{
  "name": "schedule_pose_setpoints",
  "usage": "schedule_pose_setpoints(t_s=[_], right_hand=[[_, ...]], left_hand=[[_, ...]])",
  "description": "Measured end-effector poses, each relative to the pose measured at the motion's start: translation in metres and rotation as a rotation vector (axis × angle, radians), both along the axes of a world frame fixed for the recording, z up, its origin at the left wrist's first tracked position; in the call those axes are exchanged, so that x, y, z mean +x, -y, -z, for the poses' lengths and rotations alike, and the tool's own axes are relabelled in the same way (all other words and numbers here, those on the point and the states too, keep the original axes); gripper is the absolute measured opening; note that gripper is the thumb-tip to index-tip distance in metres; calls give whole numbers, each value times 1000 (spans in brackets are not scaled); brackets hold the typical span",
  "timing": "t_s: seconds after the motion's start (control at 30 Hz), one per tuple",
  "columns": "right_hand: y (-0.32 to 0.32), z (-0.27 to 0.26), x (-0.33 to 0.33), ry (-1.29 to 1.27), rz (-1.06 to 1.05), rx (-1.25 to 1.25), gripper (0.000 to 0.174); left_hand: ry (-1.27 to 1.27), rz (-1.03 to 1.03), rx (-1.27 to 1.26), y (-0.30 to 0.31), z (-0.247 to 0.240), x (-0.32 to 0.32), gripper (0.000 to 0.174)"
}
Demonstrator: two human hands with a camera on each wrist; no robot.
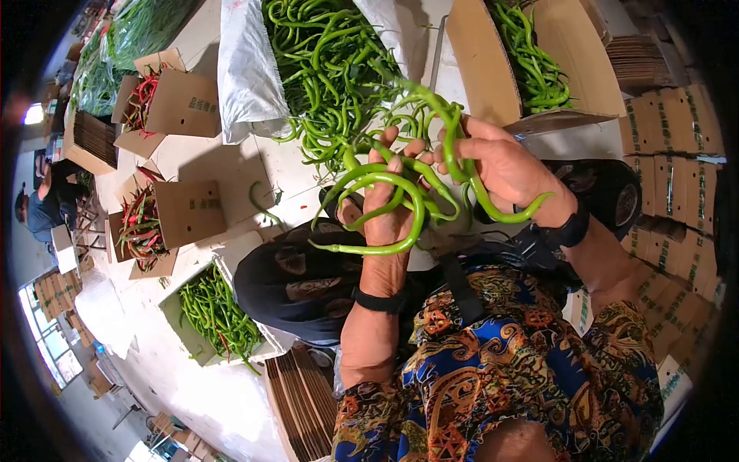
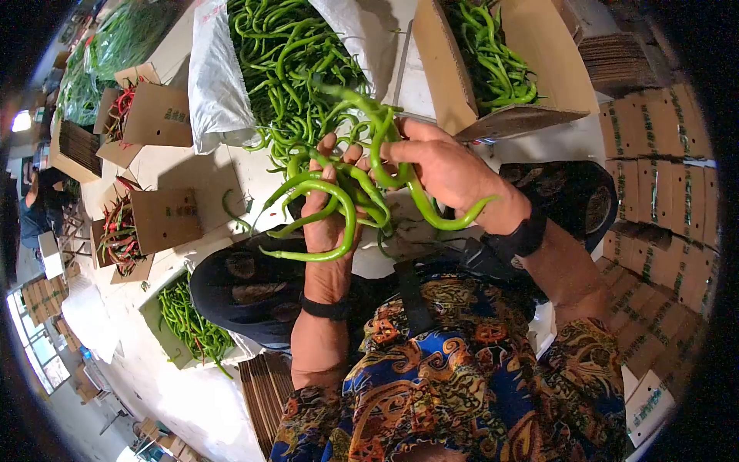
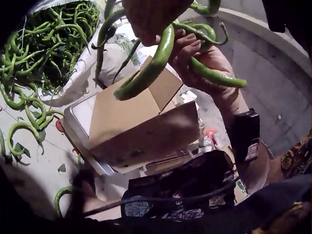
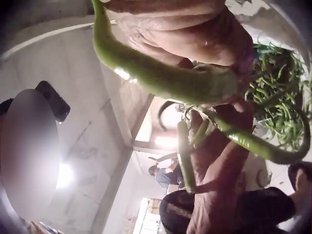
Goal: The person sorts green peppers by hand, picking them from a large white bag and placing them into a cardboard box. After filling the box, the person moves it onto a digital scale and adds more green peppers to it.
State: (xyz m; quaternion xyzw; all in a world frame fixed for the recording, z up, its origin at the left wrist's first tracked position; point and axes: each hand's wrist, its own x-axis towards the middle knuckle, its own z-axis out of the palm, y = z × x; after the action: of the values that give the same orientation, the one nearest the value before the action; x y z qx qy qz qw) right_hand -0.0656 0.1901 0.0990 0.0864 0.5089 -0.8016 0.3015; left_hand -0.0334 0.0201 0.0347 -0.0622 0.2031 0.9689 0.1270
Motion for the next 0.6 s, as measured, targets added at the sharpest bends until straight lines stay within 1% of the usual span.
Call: schedule_pose_setpoints(t_s=[0.03,0.13,0.17,0.27,0.33,0.4,0.43,0.47,0.5,0.57,0.6], right_hand=[[-8,5,-1,58,-33,-85,24],[-10,14,4,53,-39,30,24],[-8,20,9,66,-73,70,25],[-2,18,19,84,-111,10,29],[2,20,19,76,-61,-32,33],[-6,24,14,101,-50,-91,34],[-7,25,8,89,-18,-170,30],[-10,22,7,72,83,-63,25],[-19,23,4,36,88,-65,24],[-34,26,0,-35,118,-49,23],[-34,22,-1,-94,115,15,22]], left_hand=[[30,-15,7,-3,-3,1,50],[5,-28,-49,-3,-6,0,52],[27,-32,-96,-4,-11,2,55],[-47,-30,-272,-8,-17,3,55],[-104,-14,-293,-12,-8,2,56],[-121,23,-427,-9,-6,3,52],[-71,12,-364,-10,-7,4,52],[-21,2,-299,-13,-10,7,52],[30,-8,-231,-16,-12,9,52],[31,59,-236,-13,-18,6,52],[24,90,-257,-11,-21,8,50]])
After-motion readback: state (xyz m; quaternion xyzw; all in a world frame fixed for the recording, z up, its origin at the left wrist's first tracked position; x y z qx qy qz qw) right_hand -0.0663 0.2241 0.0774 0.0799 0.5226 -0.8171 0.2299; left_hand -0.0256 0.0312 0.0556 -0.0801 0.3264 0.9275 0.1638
